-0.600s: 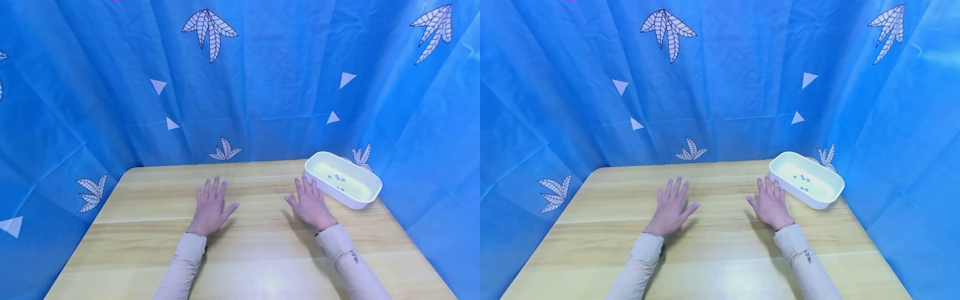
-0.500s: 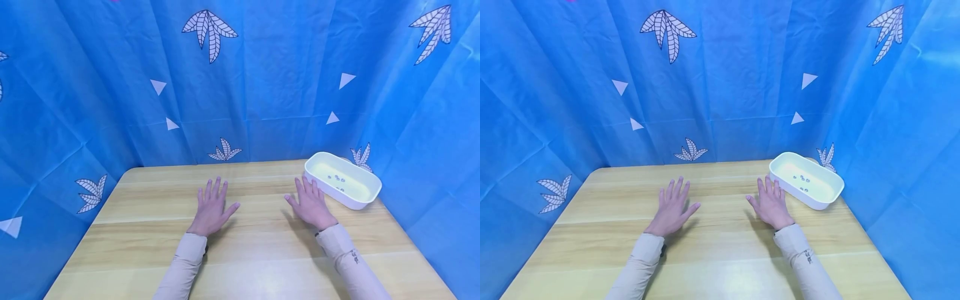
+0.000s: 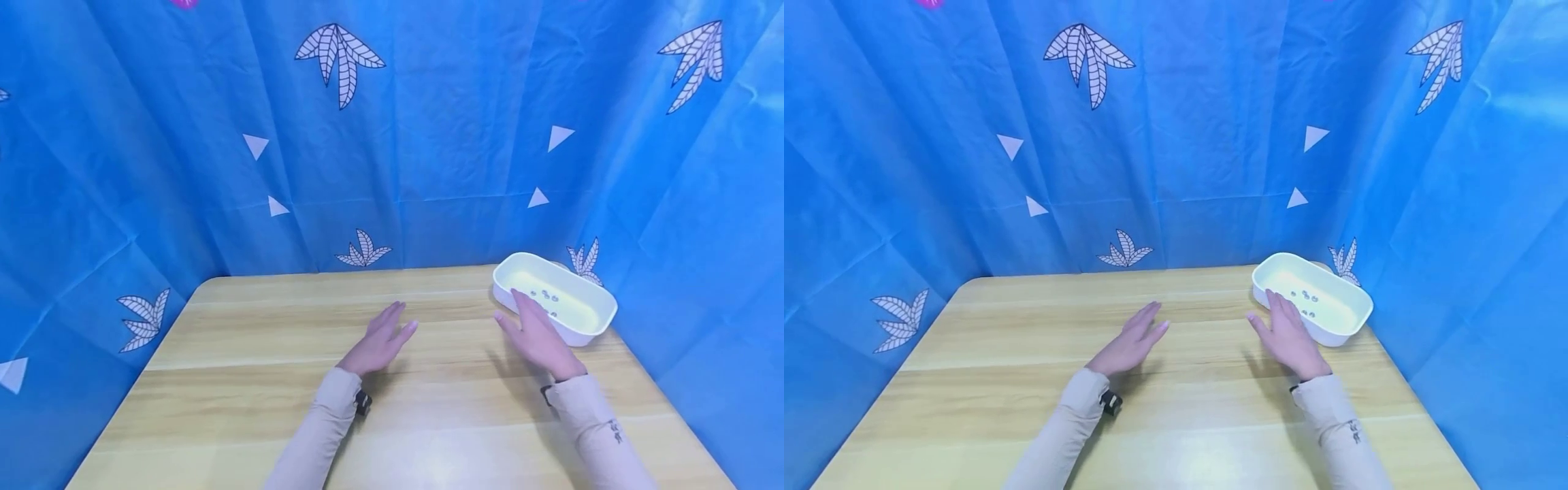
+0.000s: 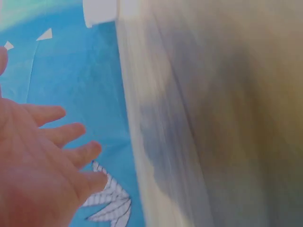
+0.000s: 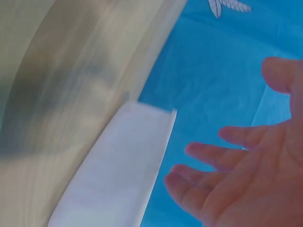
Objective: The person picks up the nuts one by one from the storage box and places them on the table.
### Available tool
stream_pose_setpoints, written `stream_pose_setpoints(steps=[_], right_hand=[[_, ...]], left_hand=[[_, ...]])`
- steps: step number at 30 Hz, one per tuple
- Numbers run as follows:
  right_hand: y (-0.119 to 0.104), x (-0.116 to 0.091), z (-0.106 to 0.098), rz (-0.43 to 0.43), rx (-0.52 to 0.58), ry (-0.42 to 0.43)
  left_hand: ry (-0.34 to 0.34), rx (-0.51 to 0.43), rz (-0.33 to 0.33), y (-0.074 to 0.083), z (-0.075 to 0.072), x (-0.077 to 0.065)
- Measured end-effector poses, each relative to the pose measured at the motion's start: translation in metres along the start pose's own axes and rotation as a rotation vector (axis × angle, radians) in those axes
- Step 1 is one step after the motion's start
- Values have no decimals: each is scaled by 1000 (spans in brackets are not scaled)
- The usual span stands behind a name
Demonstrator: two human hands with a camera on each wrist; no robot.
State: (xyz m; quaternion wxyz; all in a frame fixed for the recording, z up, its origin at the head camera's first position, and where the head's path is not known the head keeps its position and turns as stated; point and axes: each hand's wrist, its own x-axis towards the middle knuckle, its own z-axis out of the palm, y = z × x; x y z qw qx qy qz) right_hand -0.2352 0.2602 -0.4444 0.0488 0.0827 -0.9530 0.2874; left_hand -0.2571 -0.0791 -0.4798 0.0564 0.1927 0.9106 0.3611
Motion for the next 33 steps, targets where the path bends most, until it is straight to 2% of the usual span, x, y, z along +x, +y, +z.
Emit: stream_pose_setpoints(steps=[7, 13, 18, 23, 27, 30, 33], right_hand=[[35, -9, -34, 135, 67, 100], [63, -8, -48, 241, 133, 227], [83, -10, -53, 368, 248, 292], [97, -12, -55, 487, 369, 312], [106, -15, -55, 544, 456, 287], [113, -18, -54, 568, 553, 243], [116, -21, -56, 567, 644, 228]], left_hand=[[-123, -207, -31, 9, 12, 44], [-124, -414, -53, 16, 22, 75], [-135, -645, -84, 30, 42, 104], [-113, -848, -141, 47, 63, 130], [-94, -987, -188, 60, 75, 143], [-96, -1066, -219, 72, 83, 151], [-125, -1100, -229, 89, 92, 159]])
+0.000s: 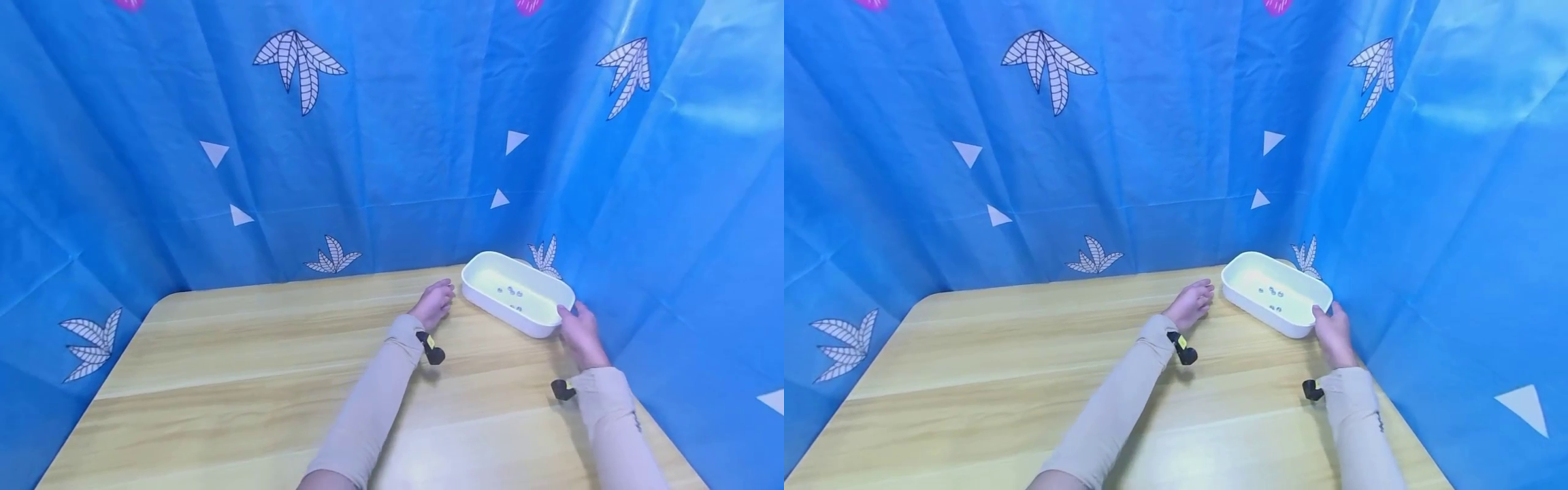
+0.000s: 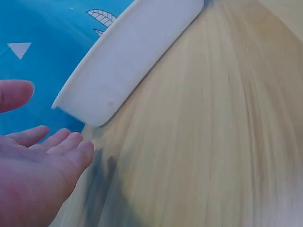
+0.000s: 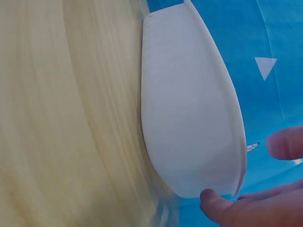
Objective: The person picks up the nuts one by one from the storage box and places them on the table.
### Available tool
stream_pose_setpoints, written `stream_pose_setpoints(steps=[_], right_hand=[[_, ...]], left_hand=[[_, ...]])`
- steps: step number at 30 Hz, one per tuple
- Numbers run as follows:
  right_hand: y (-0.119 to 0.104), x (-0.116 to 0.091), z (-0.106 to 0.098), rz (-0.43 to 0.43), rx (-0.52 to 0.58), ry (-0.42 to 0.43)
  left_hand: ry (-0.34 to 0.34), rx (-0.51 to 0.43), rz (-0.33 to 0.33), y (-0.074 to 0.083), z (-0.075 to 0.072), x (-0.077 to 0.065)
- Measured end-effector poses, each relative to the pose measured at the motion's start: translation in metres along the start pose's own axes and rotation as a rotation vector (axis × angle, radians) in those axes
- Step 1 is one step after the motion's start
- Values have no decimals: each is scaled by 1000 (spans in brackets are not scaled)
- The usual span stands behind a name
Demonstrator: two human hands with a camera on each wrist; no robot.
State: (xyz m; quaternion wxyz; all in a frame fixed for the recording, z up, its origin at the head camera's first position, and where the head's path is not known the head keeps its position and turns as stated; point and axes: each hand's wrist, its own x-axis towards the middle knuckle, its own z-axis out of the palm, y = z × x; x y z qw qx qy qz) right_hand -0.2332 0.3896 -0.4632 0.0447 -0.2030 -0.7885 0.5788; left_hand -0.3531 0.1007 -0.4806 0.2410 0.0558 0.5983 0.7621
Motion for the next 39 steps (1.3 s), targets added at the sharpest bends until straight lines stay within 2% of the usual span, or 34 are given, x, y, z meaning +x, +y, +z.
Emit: stream_pose_setpoints(steps=[4, 7, 12, 16, 24, 31, 39], right_hand=[[2, 0, -2, -17, 28, -3], [5, 1, -1, -15, 26, -9], [12, 4, 4, -1, 54, -69], [15, 7, 6, -26, 79, -72], [11, 3, 4, -61, 32, -102], [7, 2, 6, -63, 25, -133], [4, 1, 17, -121, 5, -187]], left_hand=[[-59, -33, -12, -1, 17, 8], [-80, -68, -12, -5, 23, 12], [-75, -101, -13, -11, 24, 14], [-104, -100, -1, -12, 23, 14], [-122, -133, 25, -10, 24, 13], [-100, -159, 31, -14, 18, 4], [-65, -188, 49, -16, 2, -21]])
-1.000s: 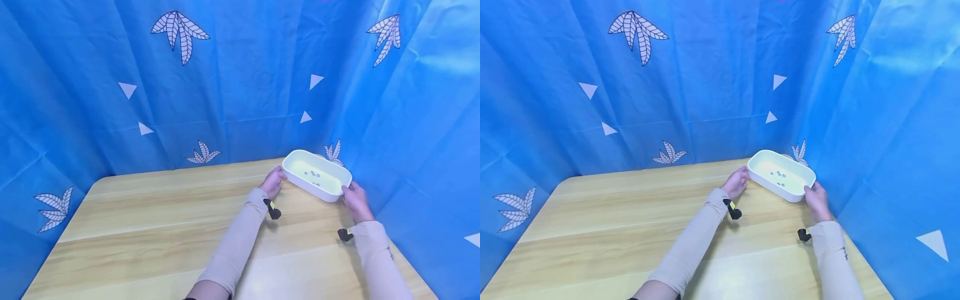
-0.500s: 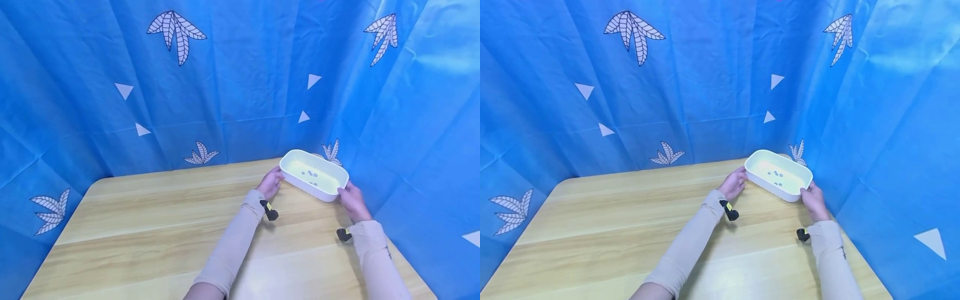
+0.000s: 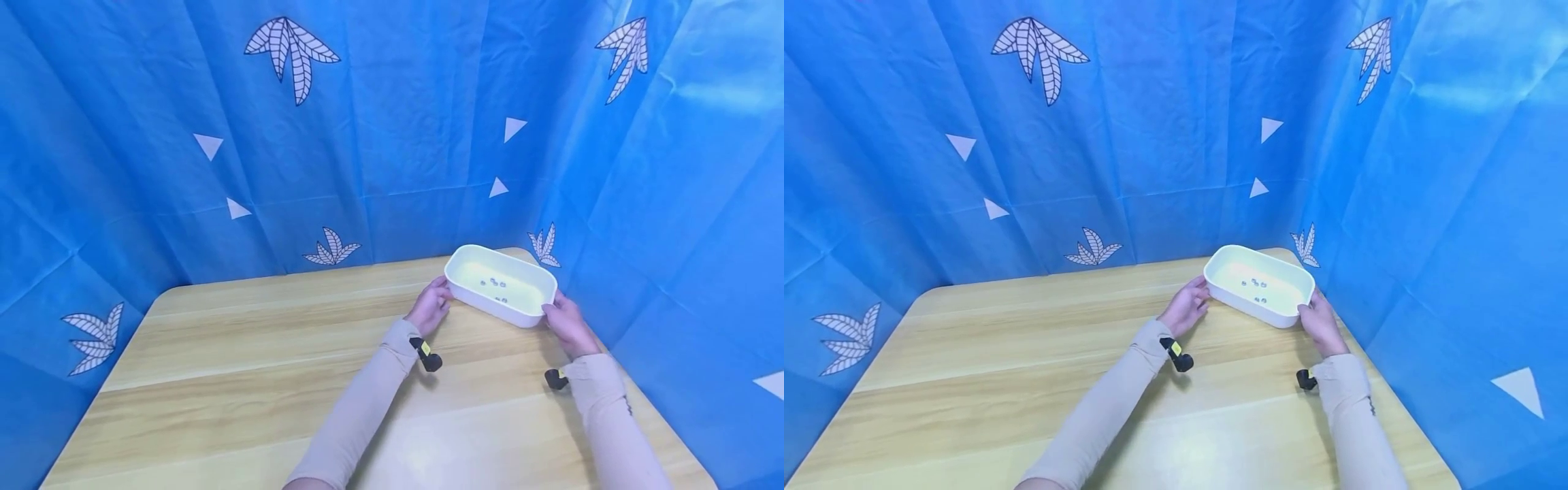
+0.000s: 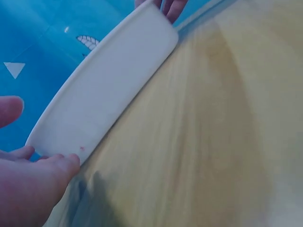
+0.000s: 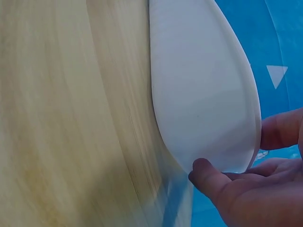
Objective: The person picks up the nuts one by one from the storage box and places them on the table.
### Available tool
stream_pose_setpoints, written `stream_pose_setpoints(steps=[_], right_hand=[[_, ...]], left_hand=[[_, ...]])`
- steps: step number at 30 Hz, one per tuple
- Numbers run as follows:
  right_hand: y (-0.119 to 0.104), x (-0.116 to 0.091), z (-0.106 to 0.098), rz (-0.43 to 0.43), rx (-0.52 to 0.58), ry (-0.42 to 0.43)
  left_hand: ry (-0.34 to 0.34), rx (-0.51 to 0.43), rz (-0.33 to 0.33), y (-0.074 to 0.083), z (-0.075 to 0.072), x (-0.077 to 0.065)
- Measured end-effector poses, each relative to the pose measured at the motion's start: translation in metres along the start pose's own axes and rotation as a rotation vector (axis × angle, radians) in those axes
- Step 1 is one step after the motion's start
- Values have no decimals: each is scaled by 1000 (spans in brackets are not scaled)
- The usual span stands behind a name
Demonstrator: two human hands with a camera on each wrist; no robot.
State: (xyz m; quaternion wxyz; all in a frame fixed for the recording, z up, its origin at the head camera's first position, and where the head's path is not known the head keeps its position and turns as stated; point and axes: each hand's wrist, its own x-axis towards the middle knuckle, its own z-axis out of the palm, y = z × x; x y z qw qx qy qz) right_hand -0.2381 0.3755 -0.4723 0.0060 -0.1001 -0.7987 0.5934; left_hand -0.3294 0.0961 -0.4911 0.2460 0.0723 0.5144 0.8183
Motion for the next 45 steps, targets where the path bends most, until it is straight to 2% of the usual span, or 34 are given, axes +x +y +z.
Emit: stream_pose_setpoints(steps=[5, 10, 15, 23, 32, 37, 41, 45], right_hand=[[-3, 3, 10, -17, -48, -23], [-6, 2, 18, -19, -39, -99], [-7, 1, 25, -34, -24, -137], [-9, 1, 33, -101, -82, -212], [-15, -1, 41, -127, -135, -284], [-17, -3, 47, -145, -141, -321], [-18, -2, 52, -149, -158, -333], [-18, 3, 52, -139, -217, -282]], left_hand=[[43, -36, -6, 3, -10, -21], [99, -25, -5, 3, -15, -44], [102, -23, -2, 4, -17, -67], [145, -68, 21, -4, -24, -97], [142, -127, 53, -5, -26, -135], [122, -113, 36, -3, -29, -155], [160, -77, 54, -1, -38, -161], [197, -45, 93, 4, -50, -152]])
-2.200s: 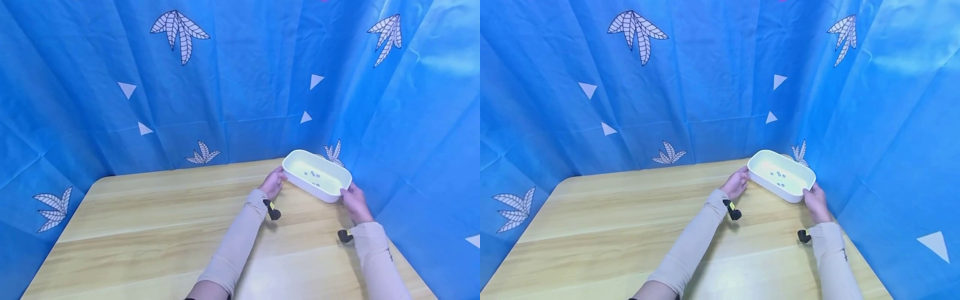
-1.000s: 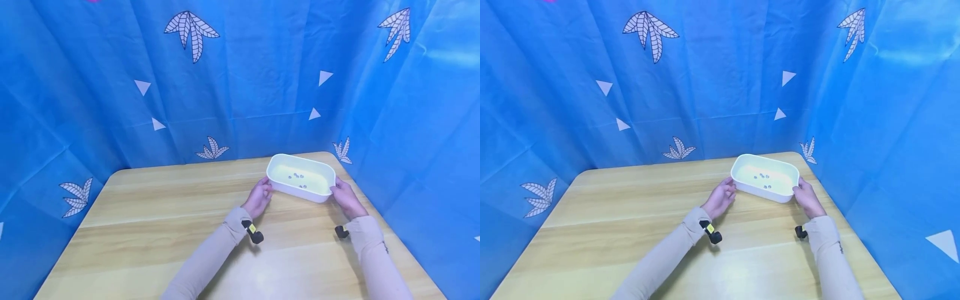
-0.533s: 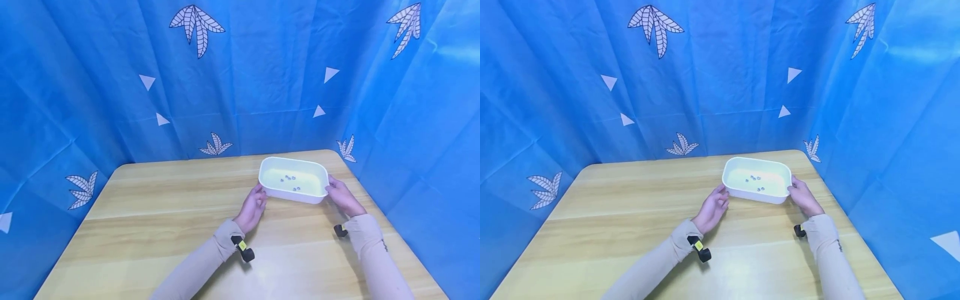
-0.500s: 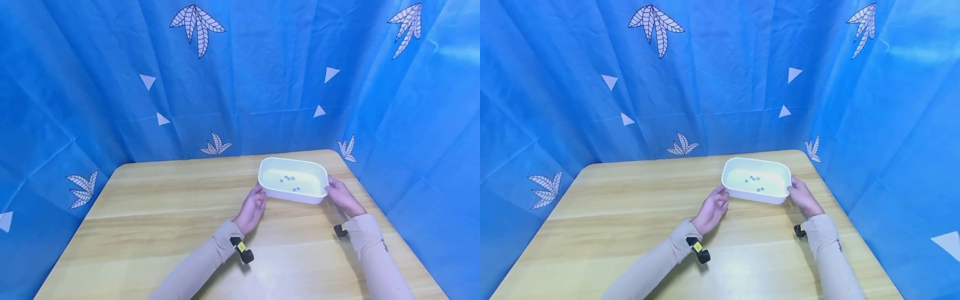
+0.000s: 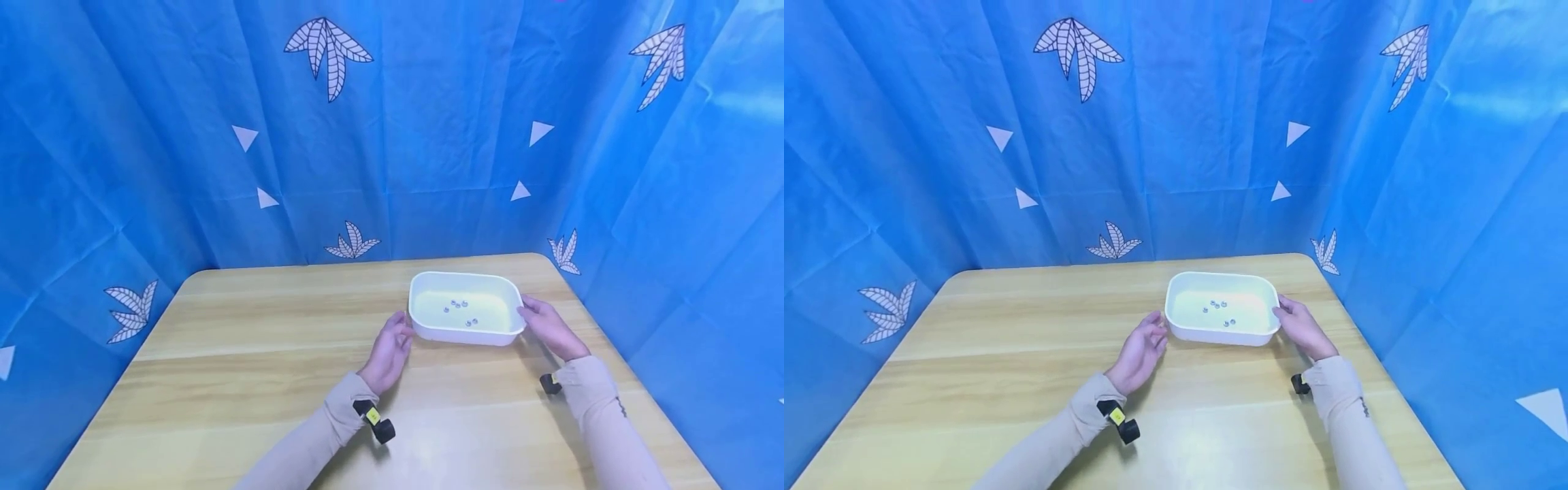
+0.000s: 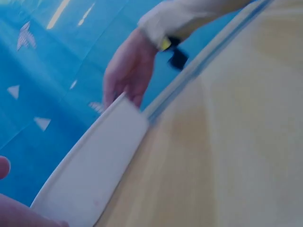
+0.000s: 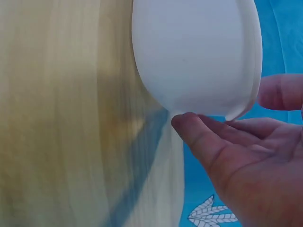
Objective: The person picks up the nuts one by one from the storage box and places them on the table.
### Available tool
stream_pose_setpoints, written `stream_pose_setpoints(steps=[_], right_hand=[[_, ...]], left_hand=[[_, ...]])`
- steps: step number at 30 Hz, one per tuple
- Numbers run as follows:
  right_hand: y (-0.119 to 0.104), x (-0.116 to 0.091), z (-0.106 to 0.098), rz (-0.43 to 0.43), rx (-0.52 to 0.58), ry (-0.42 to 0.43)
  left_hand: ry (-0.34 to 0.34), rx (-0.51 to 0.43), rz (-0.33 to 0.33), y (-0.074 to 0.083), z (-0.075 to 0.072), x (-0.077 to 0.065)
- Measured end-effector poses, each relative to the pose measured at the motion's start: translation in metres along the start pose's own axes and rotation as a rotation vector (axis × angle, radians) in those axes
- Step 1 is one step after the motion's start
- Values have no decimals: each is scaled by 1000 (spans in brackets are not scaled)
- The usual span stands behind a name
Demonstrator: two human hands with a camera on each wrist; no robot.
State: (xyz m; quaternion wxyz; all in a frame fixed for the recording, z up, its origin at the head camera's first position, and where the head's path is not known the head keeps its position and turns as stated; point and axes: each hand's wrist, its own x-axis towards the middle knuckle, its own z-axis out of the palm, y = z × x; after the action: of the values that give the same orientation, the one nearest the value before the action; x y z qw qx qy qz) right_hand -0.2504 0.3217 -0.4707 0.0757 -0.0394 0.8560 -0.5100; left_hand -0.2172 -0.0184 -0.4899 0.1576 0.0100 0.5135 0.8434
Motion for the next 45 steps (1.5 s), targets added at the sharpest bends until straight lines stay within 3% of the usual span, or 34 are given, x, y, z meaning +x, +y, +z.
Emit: stream_pose_setpoints(steps=[5, 11, 24, 30, 35, 40, 45], right_hand=[[2, 10, 0, 14, -58, 80], [7, 15, 8, 52, 25, 106], [0, 7, 19, 11, -27, 71], [2, 10, 20, 0, -87, 68], [4, 13, 15, -33, -271, 73], [-2, 17, 10, -82, -542, 104], [-9, 21, 11, -24, -702, 77]], left_hand=[[-15, 87, 24, -1, -7, 21], [-79, 146, 32, -10, -5, 35], [-81, 141, 26, -6, -9, 6], [-78, 162, 42, -6, -10, 0], [-85, 170, 45, -6, -10, 1], [-87, 188, 41, -8, -10, 3], [-82, 192, 48, -7, -11, 2]])
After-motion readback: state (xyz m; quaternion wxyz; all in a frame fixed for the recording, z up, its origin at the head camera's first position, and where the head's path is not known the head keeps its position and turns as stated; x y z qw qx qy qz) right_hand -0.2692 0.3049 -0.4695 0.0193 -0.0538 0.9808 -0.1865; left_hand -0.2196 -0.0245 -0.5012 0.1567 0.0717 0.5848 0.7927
